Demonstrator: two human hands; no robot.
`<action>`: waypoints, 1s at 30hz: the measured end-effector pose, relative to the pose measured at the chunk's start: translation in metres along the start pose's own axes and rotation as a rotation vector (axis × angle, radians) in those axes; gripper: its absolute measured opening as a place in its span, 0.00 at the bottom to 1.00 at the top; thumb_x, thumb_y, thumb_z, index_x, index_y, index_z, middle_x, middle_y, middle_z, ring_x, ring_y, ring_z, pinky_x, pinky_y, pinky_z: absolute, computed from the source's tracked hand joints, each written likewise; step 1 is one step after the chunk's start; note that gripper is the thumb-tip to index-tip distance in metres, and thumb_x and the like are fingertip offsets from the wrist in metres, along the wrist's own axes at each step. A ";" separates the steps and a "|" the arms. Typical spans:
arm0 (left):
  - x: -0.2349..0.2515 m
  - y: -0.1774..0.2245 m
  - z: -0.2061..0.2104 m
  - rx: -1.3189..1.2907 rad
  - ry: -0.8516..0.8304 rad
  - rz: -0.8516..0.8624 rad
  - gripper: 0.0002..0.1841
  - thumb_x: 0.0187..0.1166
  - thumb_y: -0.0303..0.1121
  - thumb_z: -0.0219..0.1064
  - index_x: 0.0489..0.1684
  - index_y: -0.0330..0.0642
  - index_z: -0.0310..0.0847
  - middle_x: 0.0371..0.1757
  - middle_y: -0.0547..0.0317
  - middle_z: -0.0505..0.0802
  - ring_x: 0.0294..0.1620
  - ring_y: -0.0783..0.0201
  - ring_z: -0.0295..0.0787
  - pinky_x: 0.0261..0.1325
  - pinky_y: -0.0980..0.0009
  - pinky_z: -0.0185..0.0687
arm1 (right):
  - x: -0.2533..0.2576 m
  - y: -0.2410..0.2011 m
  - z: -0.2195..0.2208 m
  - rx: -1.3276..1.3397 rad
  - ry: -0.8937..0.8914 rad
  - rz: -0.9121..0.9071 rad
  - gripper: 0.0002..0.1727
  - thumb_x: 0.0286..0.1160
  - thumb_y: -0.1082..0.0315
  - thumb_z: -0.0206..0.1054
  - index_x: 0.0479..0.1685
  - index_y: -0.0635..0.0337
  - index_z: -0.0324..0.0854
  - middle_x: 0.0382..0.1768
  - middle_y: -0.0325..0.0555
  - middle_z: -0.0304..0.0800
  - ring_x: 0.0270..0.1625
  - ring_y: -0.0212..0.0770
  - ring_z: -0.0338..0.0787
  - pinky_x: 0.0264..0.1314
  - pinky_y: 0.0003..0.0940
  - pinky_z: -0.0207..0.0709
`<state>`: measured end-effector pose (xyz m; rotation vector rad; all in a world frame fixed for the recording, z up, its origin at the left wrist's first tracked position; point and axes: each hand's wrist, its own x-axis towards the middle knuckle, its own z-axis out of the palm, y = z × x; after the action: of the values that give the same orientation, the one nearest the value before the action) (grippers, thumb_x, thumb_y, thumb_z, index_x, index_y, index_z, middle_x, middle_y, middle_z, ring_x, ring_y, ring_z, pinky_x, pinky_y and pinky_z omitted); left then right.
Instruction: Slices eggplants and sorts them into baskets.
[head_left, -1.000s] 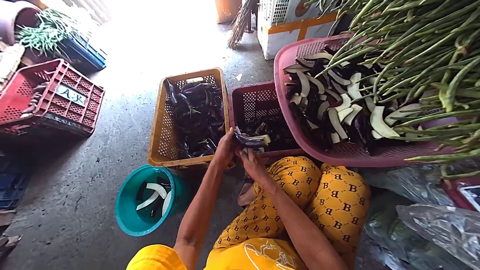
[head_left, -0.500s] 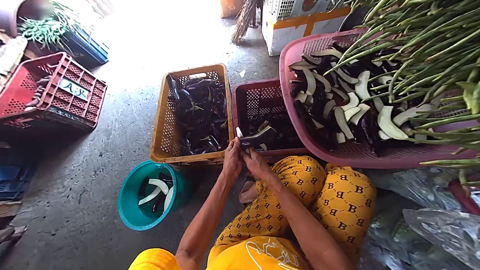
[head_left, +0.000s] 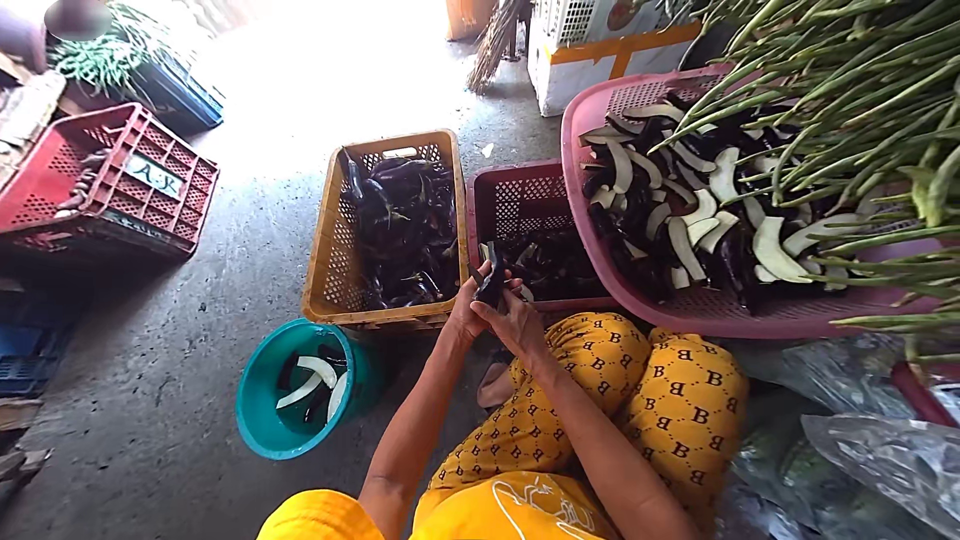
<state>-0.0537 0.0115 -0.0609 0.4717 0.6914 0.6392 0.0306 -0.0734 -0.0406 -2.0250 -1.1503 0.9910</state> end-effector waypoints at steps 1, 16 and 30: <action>0.000 -0.001 0.001 -0.015 0.008 -0.005 0.26 0.95 0.49 0.40 0.54 0.40 0.81 0.38 0.50 0.94 0.37 0.59 0.95 0.43 0.66 0.92 | -0.001 -0.001 0.000 -0.019 0.014 -0.006 0.46 0.74 0.26 0.59 0.68 0.63 0.84 0.54 0.61 0.92 0.61 0.59 0.90 0.67 0.59 0.76; -0.006 0.018 -0.037 0.529 0.006 0.235 0.25 0.89 0.27 0.53 0.86 0.42 0.56 0.52 0.51 0.90 0.41 0.64 0.91 0.47 0.66 0.89 | 0.004 0.006 0.003 0.300 0.088 -0.032 0.37 0.76 0.46 0.72 0.70 0.71 0.76 0.45 0.61 0.91 0.46 0.53 0.90 0.55 0.54 0.82; -0.040 0.013 -0.055 0.336 -0.080 0.032 0.20 0.94 0.35 0.41 0.70 0.39 0.75 0.48 0.55 0.94 0.41 0.69 0.93 0.44 0.74 0.90 | 0.017 0.007 0.004 0.941 -0.022 0.164 0.09 0.87 0.71 0.62 0.57 0.66 0.77 0.23 0.40 0.81 0.12 0.24 0.69 0.15 0.17 0.66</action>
<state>-0.1212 0.0034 -0.0733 0.8166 0.7197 0.5319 0.0365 -0.0608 -0.0536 -1.3377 -0.3718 1.3087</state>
